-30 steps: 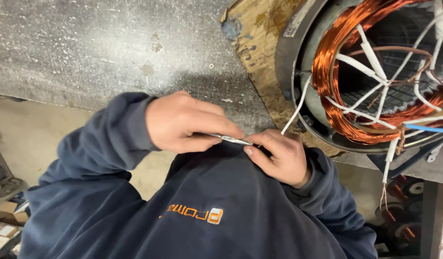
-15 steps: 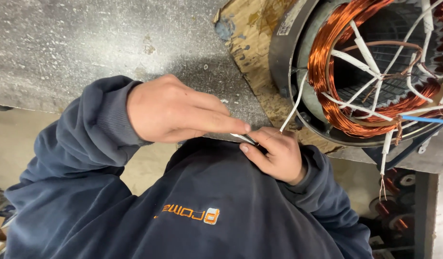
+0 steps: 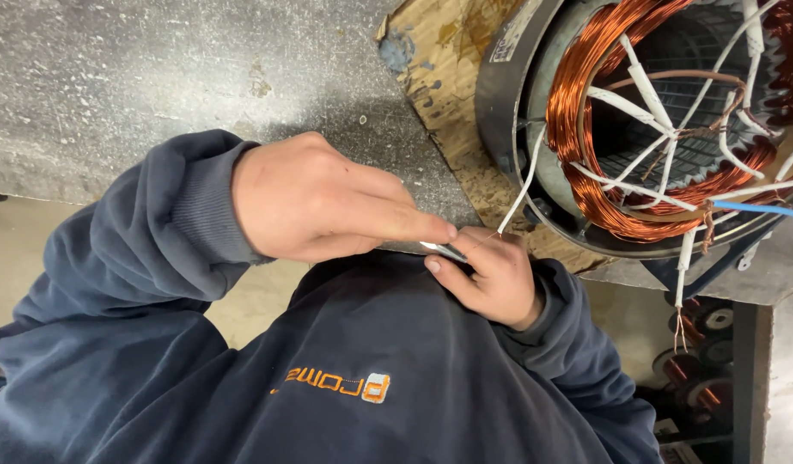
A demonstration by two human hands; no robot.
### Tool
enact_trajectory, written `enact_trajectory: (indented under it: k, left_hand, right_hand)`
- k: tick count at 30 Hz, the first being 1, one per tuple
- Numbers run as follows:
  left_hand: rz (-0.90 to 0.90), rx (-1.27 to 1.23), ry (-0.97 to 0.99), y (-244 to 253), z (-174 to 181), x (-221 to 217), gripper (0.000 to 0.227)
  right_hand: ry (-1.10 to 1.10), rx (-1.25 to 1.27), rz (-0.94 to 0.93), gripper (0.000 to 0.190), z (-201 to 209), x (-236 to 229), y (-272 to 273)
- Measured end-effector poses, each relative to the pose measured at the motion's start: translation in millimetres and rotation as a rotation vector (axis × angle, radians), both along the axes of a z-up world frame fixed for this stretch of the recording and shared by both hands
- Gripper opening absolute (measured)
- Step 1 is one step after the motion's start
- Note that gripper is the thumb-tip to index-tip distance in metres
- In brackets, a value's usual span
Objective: The person strips white insulation from the lead wires of a copper-wound motor stator using a utility knife, then twists the exposed copper strands together by hand and uses pliers to help connect the leads. They work through several wires one at a time on the workbench.
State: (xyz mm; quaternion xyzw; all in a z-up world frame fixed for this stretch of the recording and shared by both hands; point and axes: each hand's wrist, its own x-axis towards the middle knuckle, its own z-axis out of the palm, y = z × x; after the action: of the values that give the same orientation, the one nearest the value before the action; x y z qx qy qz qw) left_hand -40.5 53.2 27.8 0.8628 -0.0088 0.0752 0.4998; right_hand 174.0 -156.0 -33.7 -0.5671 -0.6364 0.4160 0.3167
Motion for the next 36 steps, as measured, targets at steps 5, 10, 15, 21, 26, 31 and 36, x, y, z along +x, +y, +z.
enact_trajectory:
  k: [5,10,15,21,26,31,36]
  left_hand:
    - [0.034,0.057,-0.042,1,6,2,0.047]
    - [0.095,0.128,-0.104,1,9,7,0.036]
    - [0.112,0.207,-0.116,2,14,12,0.036]
    - [0.085,0.173,-0.072,-4,2,10,0.044]
    - [0.045,0.033,-0.052,-1,0,20,0.021]
    - [-0.026,-0.031,-0.037,-8,-13,32,0.026]
    - [-0.065,0.101,0.019,-5,-3,42,0.035]
  right_hand:
    - [0.020,0.003,0.002,0.025,-1,2,0]
    - [0.037,0.015,-0.003,0.025,-1,2,-4]
    - [0.057,0.035,0.011,0.022,0,3,-4]
    - [0.072,0.064,0.017,0.022,1,8,-11]
    - [0.016,0.034,-0.079,0.016,5,36,-36]
    - [-0.316,0.034,-0.369,0.013,1,87,-92]
    - [-0.824,0.062,-0.686,0.004,23,160,-119]
